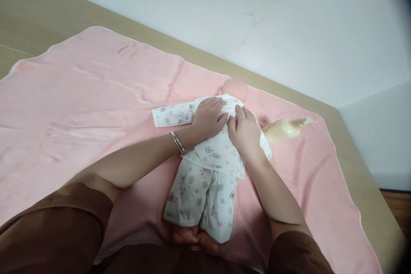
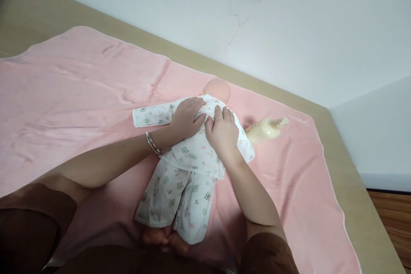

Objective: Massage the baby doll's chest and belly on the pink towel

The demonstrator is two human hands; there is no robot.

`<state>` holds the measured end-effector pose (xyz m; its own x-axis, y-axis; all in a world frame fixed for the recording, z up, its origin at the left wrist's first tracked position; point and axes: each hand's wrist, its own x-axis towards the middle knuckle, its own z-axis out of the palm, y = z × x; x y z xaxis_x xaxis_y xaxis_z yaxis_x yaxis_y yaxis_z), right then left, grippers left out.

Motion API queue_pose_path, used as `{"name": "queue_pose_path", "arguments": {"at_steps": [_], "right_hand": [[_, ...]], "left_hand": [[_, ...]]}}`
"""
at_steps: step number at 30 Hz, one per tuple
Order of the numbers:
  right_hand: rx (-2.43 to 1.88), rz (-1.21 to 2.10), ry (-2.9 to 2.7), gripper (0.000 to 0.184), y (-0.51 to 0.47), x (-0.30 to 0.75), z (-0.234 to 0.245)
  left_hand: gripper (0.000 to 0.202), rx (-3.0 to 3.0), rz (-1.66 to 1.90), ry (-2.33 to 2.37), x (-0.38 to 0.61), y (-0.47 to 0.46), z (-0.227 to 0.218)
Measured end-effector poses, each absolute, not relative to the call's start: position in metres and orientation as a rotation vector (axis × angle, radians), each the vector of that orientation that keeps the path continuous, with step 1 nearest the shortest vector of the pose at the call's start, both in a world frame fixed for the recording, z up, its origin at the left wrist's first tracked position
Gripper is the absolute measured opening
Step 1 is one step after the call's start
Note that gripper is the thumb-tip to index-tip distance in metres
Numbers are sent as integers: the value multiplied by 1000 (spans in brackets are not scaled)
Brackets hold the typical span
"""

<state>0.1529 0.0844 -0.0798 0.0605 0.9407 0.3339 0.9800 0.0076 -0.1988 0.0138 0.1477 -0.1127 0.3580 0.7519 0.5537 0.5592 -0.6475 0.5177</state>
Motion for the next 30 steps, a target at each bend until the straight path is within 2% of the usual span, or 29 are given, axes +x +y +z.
{"name": "queue_pose_path", "arguments": {"at_steps": [6,30], "right_hand": [[-1903,-49,-1961,51,92,161,-83],[-1950,-22,-1936,51,89,158,-81]], "left_hand": [[39,2377,1166,1168,14,149,-114],[38,2359,1176,1150,14,150,-116]]}}
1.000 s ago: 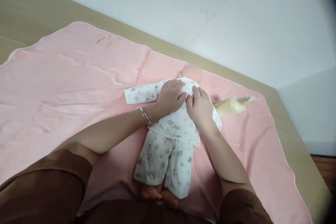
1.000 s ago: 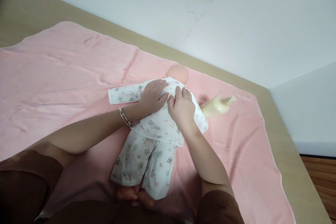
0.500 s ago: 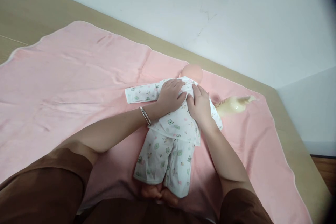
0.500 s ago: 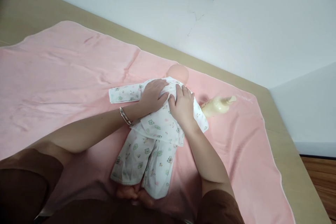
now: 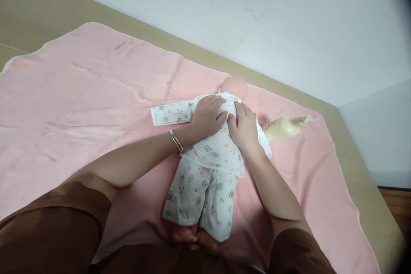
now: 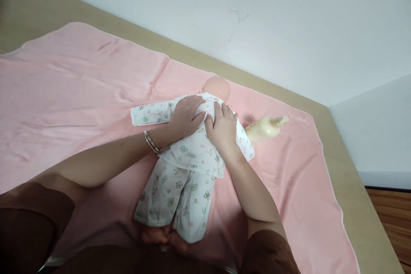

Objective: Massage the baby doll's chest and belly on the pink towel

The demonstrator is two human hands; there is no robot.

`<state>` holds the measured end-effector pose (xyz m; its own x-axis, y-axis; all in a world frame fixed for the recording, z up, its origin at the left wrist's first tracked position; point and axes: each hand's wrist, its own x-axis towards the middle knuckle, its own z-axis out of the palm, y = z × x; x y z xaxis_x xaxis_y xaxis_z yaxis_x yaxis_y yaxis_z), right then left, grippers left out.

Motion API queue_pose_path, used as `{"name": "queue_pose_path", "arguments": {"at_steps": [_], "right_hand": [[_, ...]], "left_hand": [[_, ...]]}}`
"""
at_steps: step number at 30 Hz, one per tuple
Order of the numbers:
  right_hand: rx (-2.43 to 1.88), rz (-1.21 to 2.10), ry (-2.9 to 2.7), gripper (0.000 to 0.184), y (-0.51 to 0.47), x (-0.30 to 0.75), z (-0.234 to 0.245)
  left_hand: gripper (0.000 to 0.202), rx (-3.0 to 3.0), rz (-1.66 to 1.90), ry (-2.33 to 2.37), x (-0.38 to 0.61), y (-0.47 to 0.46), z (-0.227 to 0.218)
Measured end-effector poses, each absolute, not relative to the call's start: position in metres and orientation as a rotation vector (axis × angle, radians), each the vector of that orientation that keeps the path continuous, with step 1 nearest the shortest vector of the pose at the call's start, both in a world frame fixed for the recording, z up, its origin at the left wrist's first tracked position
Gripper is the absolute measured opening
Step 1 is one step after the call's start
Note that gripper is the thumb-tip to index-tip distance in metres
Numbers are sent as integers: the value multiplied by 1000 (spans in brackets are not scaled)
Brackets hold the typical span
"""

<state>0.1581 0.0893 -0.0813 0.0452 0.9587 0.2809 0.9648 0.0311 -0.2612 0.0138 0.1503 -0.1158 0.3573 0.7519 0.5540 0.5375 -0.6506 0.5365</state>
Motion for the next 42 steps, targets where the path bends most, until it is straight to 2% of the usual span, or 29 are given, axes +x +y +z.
{"name": "queue_pose_path", "arguments": {"at_steps": [15,21,27,35,42], "right_hand": [[-1970,65,-1977,56,94,164,-85],[-1930,24,-1996,55,96,165,-88],[-1941,-2,-1993,55,94,163,-85],[-2009,-142,-2001,55,72,143,-76],[-2034,45,-1988,56,87,155,-78]], "left_hand": [[47,2347,957,1251,15,146,-107],[48,2396,1001,1217,15,149,-111],[45,2427,1079,1198,14,149,-113],[30,2433,1210,1184,11,140,-111],[47,2390,1027,1247,14,146,-110]]}}
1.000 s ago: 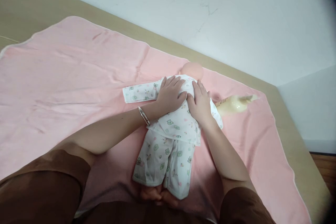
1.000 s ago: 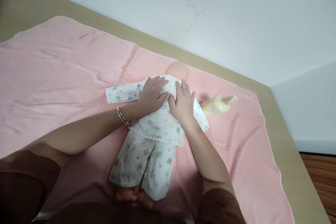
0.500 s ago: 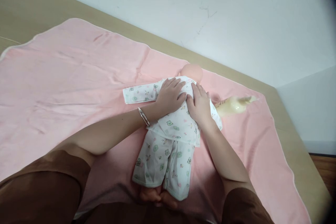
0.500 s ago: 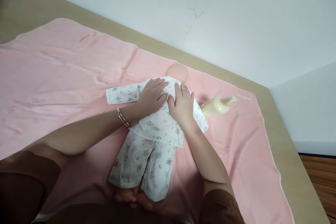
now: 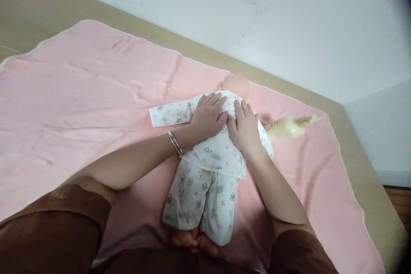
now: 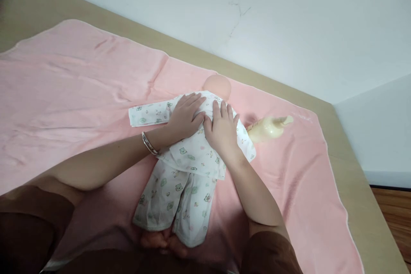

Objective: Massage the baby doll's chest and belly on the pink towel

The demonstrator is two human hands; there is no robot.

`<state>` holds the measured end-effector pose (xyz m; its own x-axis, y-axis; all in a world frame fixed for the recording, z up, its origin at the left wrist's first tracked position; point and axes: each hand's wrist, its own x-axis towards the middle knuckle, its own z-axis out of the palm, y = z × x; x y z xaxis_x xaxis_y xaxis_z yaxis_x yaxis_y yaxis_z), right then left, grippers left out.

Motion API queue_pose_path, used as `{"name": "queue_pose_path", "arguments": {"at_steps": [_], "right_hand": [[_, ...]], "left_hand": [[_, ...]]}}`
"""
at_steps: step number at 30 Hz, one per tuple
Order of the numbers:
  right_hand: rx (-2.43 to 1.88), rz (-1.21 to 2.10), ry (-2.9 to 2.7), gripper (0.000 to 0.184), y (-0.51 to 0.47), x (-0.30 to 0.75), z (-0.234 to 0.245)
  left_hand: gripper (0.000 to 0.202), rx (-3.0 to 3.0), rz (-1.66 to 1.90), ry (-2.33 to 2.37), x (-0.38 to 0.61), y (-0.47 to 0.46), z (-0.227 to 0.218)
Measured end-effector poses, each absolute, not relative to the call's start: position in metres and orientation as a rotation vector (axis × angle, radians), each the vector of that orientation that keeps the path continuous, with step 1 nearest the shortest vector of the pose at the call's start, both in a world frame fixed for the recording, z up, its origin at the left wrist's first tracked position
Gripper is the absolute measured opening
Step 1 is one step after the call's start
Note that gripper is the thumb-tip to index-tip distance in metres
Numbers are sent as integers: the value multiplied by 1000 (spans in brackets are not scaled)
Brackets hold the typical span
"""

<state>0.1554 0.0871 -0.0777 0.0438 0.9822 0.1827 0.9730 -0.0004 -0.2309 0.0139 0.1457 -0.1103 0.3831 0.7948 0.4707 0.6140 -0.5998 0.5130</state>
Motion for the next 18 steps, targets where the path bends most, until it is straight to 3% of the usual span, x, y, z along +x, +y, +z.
{"name": "queue_pose_path", "arguments": {"at_steps": [5,12,18], "right_hand": [[-1980,66,-1975,55,94,163,-80],[-2022,-167,-2006,54,77,147,-76],[-2053,-34,-1953,54,81,148,-74]], "left_hand": [[47,2398,1028,1235,14,146,-111],[34,2398,1211,1179,11,143,-112],[39,2364,1139,1195,13,144,-113]]}}
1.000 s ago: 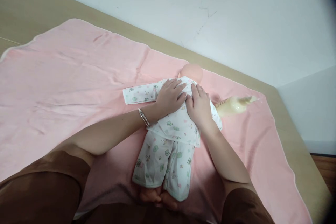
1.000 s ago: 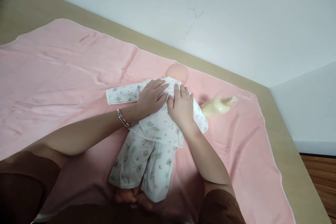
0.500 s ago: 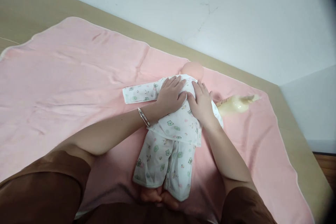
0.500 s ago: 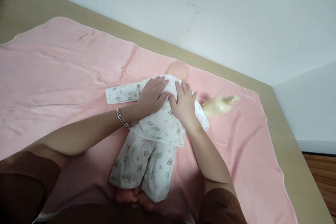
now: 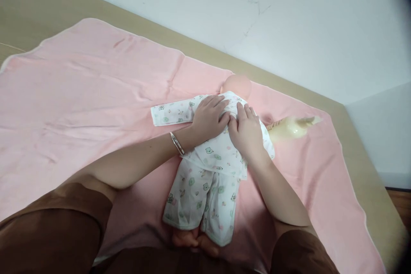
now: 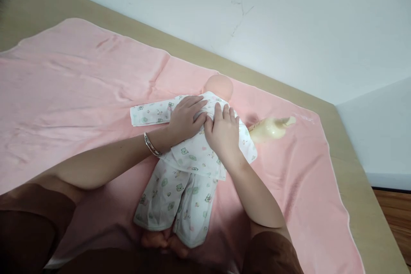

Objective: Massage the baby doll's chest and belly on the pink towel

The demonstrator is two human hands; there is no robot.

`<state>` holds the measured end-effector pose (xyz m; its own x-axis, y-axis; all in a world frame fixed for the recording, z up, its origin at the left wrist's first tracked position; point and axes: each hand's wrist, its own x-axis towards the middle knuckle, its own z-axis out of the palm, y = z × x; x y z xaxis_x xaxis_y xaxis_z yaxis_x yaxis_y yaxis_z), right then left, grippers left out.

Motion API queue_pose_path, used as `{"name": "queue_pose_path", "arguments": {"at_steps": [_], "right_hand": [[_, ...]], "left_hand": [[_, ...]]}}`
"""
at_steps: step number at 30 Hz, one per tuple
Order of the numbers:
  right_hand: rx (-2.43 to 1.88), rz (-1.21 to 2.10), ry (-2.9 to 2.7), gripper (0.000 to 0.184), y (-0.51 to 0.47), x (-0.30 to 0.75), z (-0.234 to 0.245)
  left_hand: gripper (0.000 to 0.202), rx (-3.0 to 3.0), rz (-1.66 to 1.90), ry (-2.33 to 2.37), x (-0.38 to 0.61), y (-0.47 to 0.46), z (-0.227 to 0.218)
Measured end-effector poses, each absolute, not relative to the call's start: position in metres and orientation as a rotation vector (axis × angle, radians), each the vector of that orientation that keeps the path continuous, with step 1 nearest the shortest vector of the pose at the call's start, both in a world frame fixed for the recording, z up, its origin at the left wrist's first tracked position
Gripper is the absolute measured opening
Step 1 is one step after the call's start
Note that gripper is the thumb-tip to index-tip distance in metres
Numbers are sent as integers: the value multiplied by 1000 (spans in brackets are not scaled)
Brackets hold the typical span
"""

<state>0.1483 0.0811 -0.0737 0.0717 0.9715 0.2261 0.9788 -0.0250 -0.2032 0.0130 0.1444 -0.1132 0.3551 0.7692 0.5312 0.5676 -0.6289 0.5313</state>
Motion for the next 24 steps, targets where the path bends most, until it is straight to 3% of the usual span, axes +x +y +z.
{"name": "queue_pose_path", "arguments": {"at_steps": [5,11,18,24], "right_hand": [[-1978,32,-1999,57,94,162,-83],[-1935,-34,-2010,55,95,165,-86],[-2112,-333,-2019,54,73,140,-74],[-2083,-31,-1990,56,82,147,-75]], "left_hand": [[54,2383,986,1217,16,149,-114],[44,2388,1134,1153,15,152,-116],[31,2365,1304,1102,13,149,-117],[40,2359,1243,1120,14,151,-117]]}}
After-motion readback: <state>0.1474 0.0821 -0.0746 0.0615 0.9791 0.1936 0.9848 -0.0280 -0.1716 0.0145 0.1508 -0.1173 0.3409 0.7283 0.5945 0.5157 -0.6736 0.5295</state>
